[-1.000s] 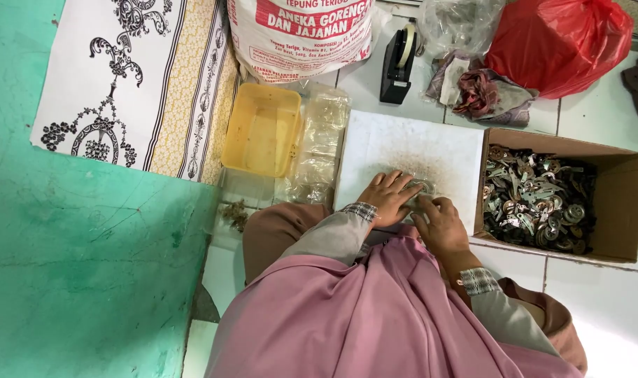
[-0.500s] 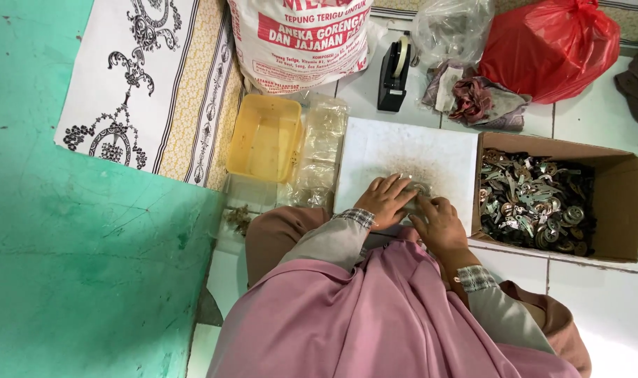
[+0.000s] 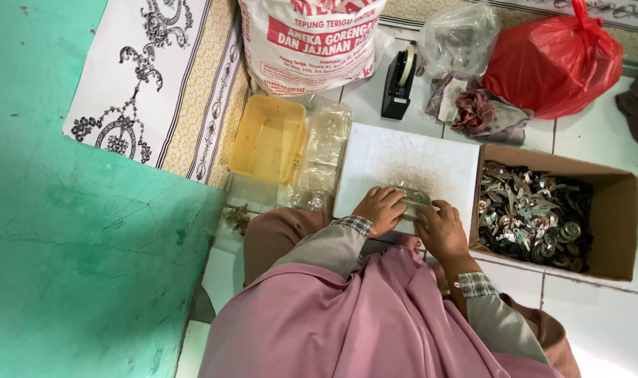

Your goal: The person sits on the floor and sorts metal buttons from a cardboard box onto a white board. They then place the sorted buttons into a small plastic bag, seal it with tape, and set the bag aside.

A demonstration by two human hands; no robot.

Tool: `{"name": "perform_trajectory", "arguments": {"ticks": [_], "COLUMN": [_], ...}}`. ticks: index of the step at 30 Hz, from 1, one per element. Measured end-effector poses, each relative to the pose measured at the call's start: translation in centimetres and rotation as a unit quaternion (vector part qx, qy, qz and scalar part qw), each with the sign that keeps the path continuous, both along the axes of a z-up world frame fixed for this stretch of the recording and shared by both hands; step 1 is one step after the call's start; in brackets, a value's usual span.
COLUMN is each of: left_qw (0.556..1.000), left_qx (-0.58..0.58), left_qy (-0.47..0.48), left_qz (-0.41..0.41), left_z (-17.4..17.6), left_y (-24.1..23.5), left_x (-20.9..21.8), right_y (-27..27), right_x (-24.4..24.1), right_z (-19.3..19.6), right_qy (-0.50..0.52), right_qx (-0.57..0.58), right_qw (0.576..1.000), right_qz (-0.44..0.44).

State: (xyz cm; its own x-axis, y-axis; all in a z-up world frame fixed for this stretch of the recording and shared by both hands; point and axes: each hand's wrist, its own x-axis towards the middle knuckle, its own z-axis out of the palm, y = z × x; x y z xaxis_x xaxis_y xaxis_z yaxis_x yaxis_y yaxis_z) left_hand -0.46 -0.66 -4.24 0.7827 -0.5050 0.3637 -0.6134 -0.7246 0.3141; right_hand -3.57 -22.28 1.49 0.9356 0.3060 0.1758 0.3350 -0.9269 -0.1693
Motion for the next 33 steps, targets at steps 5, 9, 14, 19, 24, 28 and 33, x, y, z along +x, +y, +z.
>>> {"name": "perform_trajectory", "arguments": {"ticks": [5,9,14,19,24,28,33], "left_qw": [0.998,0.997,0.994,0.977,0.92,0.968,0.955], "left_qx": [-0.049,-0.06,-0.059,-0.108,-0.276,-0.103,-0.069], "left_qy": [-0.041,-0.006,0.028,-0.091,0.257,0.16,0.197], "left_qz": [0.026,0.042,0.085,0.162,0.105,0.165,0.211], "left_z": [2.2,2.2,2.3,3.7,12.3,6.6,5.6], "left_y": [0.7,0.7,-0.2,1.5,9.7,16.1,26.6], "left_x": [-0.2,0.1,0.0,-0.2,-2.7,-0.6,2.8], "right_y": [-0.7,-0.8,0.5,3.8,10.1,16.7,25.8], "right_x": [1.4,1.6,1.1,0.0,0.9,3.7,9.0], "right_z": [-2.3,-2.7,-1.0,2.8,6.3,5.5,3.0], "right_qy": [-0.12,-0.064,-0.015,0.118,0.238,0.278,0.191], "right_qx": [0.032,0.142,0.218,0.358,0.426,0.4,0.27], "right_qw": [0.991,0.988,0.976,0.924,0.868,0.872,0.941], "right_qz": [0.05,-0.005,-0.015,-0.06,-0.095,-0.052,0.08]}}
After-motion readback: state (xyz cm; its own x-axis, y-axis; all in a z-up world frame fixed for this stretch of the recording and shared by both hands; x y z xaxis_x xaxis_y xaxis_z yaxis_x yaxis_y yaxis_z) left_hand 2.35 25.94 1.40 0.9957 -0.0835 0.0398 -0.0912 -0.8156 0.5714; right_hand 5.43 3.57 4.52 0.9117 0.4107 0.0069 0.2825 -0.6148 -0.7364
